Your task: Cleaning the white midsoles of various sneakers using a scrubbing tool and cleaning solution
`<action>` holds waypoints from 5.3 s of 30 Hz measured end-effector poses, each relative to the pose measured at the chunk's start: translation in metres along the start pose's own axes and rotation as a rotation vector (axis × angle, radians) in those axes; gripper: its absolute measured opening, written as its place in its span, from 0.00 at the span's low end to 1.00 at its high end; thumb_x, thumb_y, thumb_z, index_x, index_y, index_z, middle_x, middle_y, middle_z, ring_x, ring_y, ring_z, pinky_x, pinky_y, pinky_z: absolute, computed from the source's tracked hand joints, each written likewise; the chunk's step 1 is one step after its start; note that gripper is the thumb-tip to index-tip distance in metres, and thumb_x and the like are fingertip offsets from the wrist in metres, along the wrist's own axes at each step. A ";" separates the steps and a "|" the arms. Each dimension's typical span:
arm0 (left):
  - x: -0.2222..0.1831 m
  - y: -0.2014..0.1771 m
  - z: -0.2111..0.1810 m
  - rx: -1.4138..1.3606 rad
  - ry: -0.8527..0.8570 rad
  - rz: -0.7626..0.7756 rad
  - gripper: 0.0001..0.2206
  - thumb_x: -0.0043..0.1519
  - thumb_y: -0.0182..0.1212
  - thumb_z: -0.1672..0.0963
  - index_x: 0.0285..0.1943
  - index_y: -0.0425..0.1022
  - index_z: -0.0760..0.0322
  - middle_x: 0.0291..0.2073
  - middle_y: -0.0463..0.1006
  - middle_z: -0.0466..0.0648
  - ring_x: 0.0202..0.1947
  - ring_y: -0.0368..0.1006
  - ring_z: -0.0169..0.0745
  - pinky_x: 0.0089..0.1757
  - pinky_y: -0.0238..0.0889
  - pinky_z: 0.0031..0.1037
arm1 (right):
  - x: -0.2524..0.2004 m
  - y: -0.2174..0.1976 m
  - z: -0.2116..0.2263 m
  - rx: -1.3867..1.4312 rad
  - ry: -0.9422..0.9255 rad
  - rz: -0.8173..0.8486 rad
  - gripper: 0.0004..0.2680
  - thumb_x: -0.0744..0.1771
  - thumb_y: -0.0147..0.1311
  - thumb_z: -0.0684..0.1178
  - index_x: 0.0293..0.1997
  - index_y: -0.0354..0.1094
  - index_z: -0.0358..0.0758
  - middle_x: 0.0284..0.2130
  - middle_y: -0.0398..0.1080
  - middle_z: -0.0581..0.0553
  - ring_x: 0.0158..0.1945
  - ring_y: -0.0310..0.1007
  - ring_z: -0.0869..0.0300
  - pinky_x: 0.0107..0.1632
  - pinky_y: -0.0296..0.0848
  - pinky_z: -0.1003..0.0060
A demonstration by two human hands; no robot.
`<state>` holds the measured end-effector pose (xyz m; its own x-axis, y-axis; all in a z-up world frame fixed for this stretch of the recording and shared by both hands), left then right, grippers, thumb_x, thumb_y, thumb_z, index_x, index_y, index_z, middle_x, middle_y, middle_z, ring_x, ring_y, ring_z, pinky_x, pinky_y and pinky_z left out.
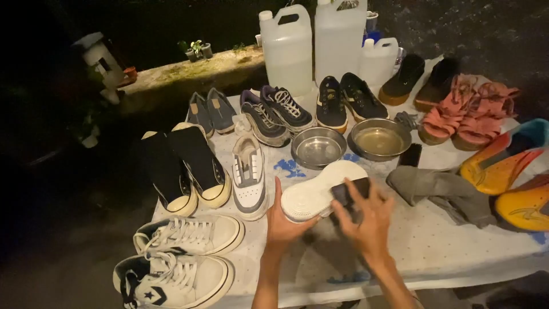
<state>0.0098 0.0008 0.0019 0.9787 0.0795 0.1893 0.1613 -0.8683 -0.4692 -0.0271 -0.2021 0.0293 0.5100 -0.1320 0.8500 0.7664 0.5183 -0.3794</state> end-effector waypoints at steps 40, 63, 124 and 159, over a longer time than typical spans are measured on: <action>0.006 0.005 0.008 -0.030 -0.052 0.003 0.70 0.31 0.86 0.47 0.83 0.37 0.48 0.61 0.75 0.62 0.64 0.69 0.64 0.62 0.64 0.49 | 0.011 -0.007 -0.058 0.210 0.125 0.326 0.20 0.62 0.67 0.58 0.60 0.74 0.60 0.54 0.73 0.31 0.59 0.69 0.38 0.66 0.59 0.47; 0.009 0.008 0.010 0.043 -0.060 -0.036 0.66 0.34 0.79 0.44 0.83 0.37 0.44 0.45 0.85 0.51 0.53 0.79 0.47 0.49 0.69 0.32 | -0.002 -0.001 -0.079 0.155 0.165 0.495 0.26 0.63 0.56 0.69 0.69 0.60 0.69 0.74 0.52 0.34 0.62 0.56 0.45 0.60 0.62 0.32; -0.006 0.002 -0.006 -0.037 -0.146 0.025 0.66 0.36 0.82 0.49 0.83 0.31 0.38 0.50 0.86 0.43 0.57 0.78 0.35 0.56 0.67 0.25 | 0.036 0.052 -0.088 -0.097 0.032 0.240 0.19 0.67 0.53 0.65 0.59 0.75 0.47 0.35 0.78 0.31 0.39 0.77 0.47 0.53 0.63 0.53; -0.020 -0.012 -0.034 -0.159 -0.059 0.089 0.64 0.40 0.72 0.56 0.82 0.22 0.48 0.48 0.82 0.45 0.50 0.79 0.42 0.48 0.70 0.29 | 0.044 0.054 0.037 -0.034 0.092 0.530 0.22 0.65 0.50 0.69 0.64 0.71 0.57 0.46 0.71 0.34 0.51 0.59 0.37 0.52 0.64 0.45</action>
<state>-0.0162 -0.0072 0.0324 0.9947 0.0237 0.1002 0.0565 -0.9391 -0.3390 0.0224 -0.1490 0.0596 0.8610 0.0662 0.5042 0.4064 0.5066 -0.7604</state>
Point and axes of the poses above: each hand's wrist, its own x-axis towards the middle knuckle, its own y-axis out of the palm, z = x × y, the point moved 1 cm from there along x, towards the middle knuckle
